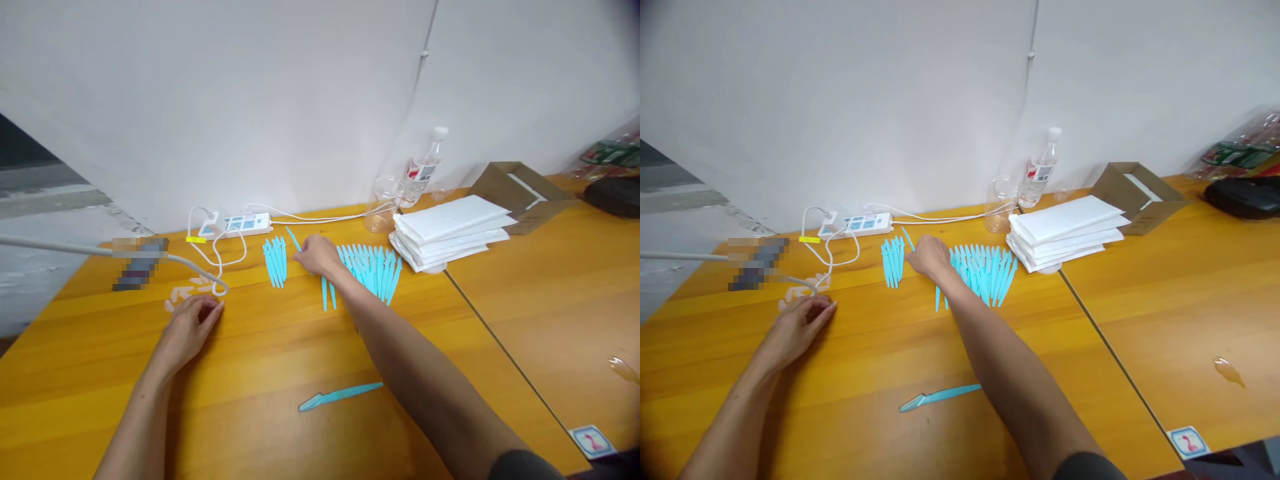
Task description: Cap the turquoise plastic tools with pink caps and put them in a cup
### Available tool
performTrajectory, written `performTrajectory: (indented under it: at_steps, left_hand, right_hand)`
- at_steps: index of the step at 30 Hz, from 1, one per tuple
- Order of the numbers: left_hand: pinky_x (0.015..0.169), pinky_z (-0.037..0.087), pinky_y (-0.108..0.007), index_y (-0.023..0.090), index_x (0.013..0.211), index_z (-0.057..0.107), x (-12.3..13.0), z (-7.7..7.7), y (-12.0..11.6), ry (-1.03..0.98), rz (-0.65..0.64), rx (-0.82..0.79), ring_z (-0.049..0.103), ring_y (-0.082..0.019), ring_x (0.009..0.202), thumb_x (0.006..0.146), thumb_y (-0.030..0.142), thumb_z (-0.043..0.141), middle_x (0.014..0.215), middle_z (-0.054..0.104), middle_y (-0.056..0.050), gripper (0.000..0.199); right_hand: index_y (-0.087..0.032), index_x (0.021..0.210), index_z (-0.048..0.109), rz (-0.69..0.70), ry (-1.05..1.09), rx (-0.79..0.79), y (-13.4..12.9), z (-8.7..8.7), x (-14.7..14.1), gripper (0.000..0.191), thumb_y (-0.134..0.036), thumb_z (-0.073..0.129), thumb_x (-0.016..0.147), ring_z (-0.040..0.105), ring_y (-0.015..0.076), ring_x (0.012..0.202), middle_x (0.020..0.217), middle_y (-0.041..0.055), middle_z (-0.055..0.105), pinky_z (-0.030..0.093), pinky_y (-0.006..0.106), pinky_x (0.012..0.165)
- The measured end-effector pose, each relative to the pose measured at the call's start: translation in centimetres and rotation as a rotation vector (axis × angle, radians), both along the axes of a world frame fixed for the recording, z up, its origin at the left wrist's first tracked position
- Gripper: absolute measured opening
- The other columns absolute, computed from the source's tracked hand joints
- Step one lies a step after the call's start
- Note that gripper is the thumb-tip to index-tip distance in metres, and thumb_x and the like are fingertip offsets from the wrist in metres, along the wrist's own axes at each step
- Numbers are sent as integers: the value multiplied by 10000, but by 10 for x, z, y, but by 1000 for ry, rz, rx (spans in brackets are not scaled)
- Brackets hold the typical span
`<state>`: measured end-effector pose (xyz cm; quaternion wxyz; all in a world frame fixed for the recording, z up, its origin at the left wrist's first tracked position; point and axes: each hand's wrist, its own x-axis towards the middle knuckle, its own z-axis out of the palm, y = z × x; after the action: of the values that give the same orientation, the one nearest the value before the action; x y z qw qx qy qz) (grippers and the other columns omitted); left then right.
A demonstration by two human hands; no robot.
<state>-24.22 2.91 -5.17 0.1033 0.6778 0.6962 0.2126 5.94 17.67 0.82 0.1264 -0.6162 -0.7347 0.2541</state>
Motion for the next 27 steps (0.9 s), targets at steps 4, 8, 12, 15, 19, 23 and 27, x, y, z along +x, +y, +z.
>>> performTrajectory:
  at_steps: [4,8,12,15,19,23,27]
  left_hand:
    - [967,467,-370,194,935,645,30,0,-16,-337,-56,-81,627,-233,1049,881,520,550,1115,677,-93,344]
    - [956,477,-353,193,959,637,67,9,-17,-508,-71,-126,627,-216,1050,886,493,578,1117,686,-94,314]
    - [602,513,-256,184,996,601,106,18,-3,-768,-65,-234,628,-143,695,898,492,572,932,707,-63,324]
    - [550,478,-219,168,983,649,128,15,7,-925,-21,-212,554,-89,572,843,449,672,839,705,-34,315]
    - [737,537,-269,168,1060,716,141,4,6,-1054,33,-209,639,-131,763,813,410,718,1048,737,-96,346]
    - [785,532,-276,185,1069,733,141,3,-2,-996,-44,-280,648,-139,791,839,398,694,1025,743,-85,317]
    - [723,515,-240,178,1039,740,141,9,-3,-935,-64,-301,630,-129,751,834,398,695,858,726,-53,305]
  right_hand:
    - [-203,833,573,152,277,2,-62,-1,45,106,-270,495,859,611,144,694,756,19,685,377,232,592]
    - [-210,812,490,264,485,-264,-108,-17,80,128,-265,429,910,534,104,596,667,-33,599,334,211,541]
    - [-197,789,504,250,529,-306,-109,-26,98,156,-285,448,905,422,96,605,663,-51,471,304,214,547]
    - [-183,777,540,256,532,-373,-99,-27,105,203,-308,445,905,347,93,586,642,-55,395,269,220,526]
    - [-170,734,557,258,488,-326,-100,-27,107,257,-319,443,910,336,90,599,646,-49,392,254,224,528]
    - [-171,803,619,266,416,-162,-107,-26,105,252,-291,435,924,410,101,651,690,-38,491,287,228,572]
    - [-177,874,658,285,402,-129,-109,-24,104,251,-280,437,931,470,111,675,741,-23,585,323,229,599]
